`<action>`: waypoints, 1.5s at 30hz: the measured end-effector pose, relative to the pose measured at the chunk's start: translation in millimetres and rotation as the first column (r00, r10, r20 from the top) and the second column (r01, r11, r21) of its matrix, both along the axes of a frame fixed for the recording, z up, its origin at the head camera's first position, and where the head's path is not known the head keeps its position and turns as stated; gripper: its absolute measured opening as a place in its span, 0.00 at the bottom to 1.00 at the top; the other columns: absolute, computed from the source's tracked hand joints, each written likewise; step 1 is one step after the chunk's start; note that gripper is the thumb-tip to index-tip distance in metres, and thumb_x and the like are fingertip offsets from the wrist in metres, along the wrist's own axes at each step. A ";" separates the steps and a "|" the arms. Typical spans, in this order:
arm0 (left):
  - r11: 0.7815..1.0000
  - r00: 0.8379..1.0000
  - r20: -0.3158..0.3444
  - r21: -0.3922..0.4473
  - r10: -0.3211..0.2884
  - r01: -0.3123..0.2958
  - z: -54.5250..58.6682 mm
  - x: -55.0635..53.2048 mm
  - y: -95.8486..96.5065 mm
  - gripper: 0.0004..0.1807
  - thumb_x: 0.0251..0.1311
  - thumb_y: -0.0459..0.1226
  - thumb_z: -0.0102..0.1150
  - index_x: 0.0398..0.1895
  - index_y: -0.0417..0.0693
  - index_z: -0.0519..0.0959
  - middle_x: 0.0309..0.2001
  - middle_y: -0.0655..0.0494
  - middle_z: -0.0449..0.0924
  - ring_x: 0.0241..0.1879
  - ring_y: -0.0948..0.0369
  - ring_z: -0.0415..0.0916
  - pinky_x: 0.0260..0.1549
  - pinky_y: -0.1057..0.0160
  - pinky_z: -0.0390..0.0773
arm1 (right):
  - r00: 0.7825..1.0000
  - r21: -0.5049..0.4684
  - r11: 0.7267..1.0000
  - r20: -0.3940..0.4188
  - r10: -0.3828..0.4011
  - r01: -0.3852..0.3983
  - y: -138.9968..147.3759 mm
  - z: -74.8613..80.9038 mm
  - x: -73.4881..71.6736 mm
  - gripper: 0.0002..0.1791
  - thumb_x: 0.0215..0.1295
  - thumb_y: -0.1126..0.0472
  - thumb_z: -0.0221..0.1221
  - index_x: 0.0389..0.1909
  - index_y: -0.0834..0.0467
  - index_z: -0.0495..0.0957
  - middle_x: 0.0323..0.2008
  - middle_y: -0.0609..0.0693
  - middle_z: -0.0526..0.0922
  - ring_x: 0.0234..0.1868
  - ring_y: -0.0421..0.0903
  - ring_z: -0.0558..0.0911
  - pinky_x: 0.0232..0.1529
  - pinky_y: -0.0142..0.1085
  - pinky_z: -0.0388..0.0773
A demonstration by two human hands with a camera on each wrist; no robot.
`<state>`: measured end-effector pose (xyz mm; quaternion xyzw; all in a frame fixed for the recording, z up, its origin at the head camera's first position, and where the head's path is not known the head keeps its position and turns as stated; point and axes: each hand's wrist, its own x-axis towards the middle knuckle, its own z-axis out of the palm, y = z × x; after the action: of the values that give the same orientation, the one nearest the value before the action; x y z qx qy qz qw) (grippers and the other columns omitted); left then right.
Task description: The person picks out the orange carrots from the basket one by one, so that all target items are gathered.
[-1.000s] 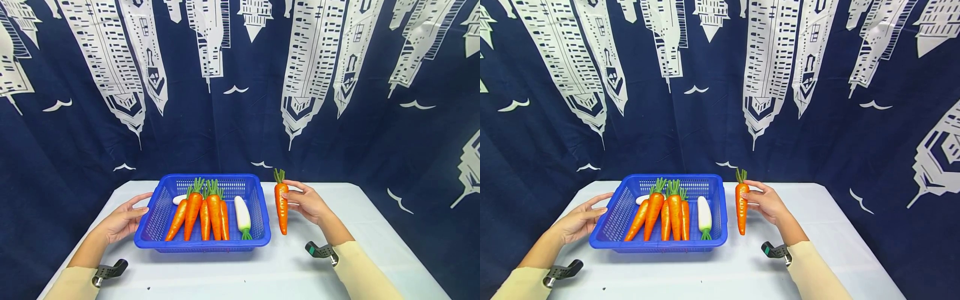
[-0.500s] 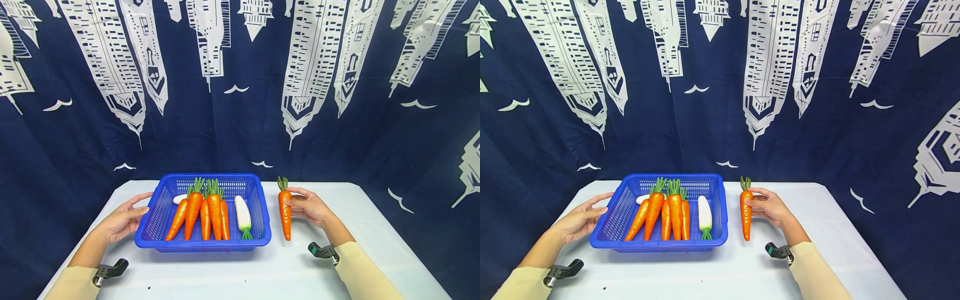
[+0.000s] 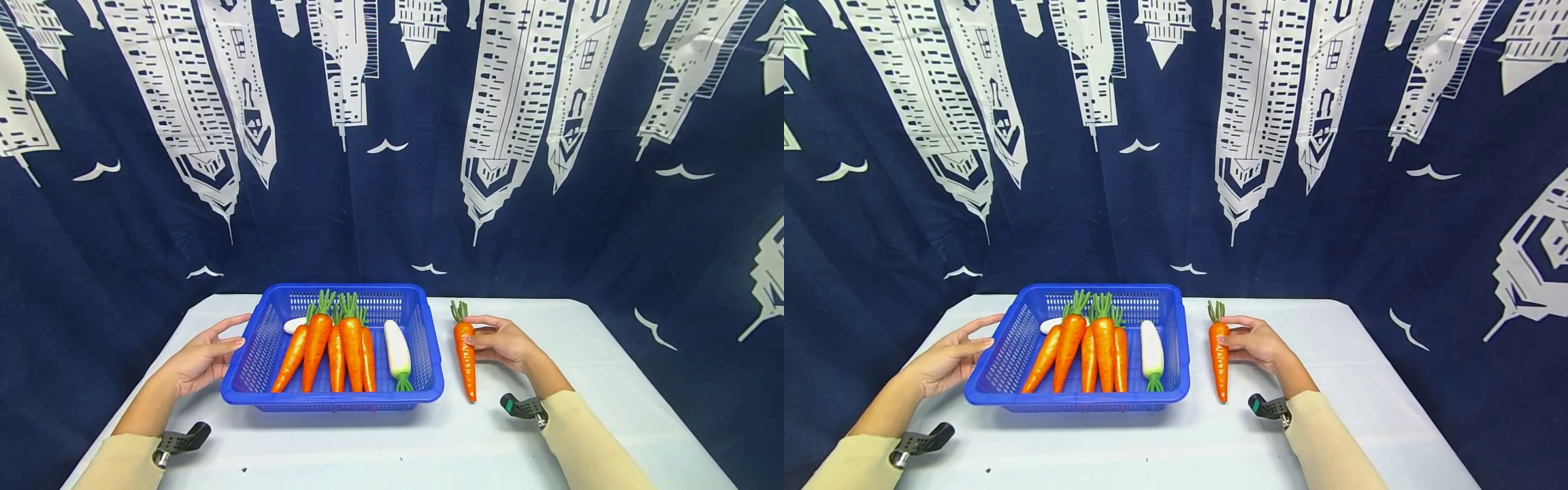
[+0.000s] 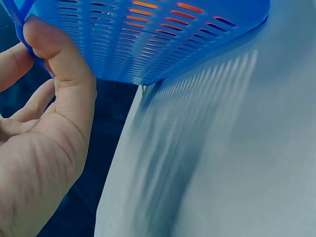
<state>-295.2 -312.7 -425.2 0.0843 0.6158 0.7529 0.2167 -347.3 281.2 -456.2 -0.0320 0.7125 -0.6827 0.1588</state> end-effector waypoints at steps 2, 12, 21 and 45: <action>1.000 1.000 -0.003 0.003 -0.005 0.005 -0.1 -0.2 -0.1 0.28 0.78 0.33 0.47 0.76 0.63 0.56 0.49 0.57 0.86 0.45 0.59 0.87 0.49 0.56 0.88 | 1.000 0.007 1.000 0.003 0.000 0.000 -0.7 -0.5 -1.1 0.32 0.63 0.70 0.68 0.69 0.62 0.72 0.48 0.53 0.85 0.45 0.50 0.86 0.51 0.52 0.87; 1.000 1.000 -0.001 0.016 -0.009 0.009 -0.7 -0.8 -0.2 0.27 0.78 0.33 0.47 0.75 0.64 0.58 0.49 0.57 0.85 0.45 0.59 0.87 0.49 0.55 0.88 | 1.000 0.064 0.998 -0.011 0.010 -0.009 -2.5 -0.8 -4.6 0.33 0.65 0.71 0.66 0.70 0.67 0.68 0.44 0.50 0.88 0.43 0.46 0.86 0.51 0.48 0.88; 1.000 1.000 -0.011 0.022 -0.018 0.018 -1.7 -0.9 -0.3 0.26 0.79 0.32 0.45 0.72 0.66 0.61 0.49 0.57 0.86 0.45 0.59 0.88 0.48 0.56 0.88 | 1.000 0.141 0.990 -0.029 -0.003 0.008 -3.1 -0.1 -9.4 0.32 0.63 0.71 0.67 0.68 0.70 0.70 0.50 0.59 0.85 0.43 0.47 0.86 0.51 0.47 0.88; 0.999 0.999 -0.017 0.040 -0.032 0.032 -1.8 0.6 -0.5 0.26 0.79 0.32 0.45 0.73 0.65 0.59 0.50 0.57 0.86 0.46 0.59 0.88 0.50 0.56 0.87 | 0.998 0.204 0.977 -0.008 -0.062 0.062 -6.1 1.1 -2.5 0.34 0.63 0.67 0.69 0.70 0.66 0.69 0.57 0.64 0.79 0.43 0.48 0.86 0.50 0.48 0.88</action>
<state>-294.6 -313.2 -427.0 0.1048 0.6007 0.7609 0.2218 -349.8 275.1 -455.0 0.0063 0.7796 -0.6106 0.1394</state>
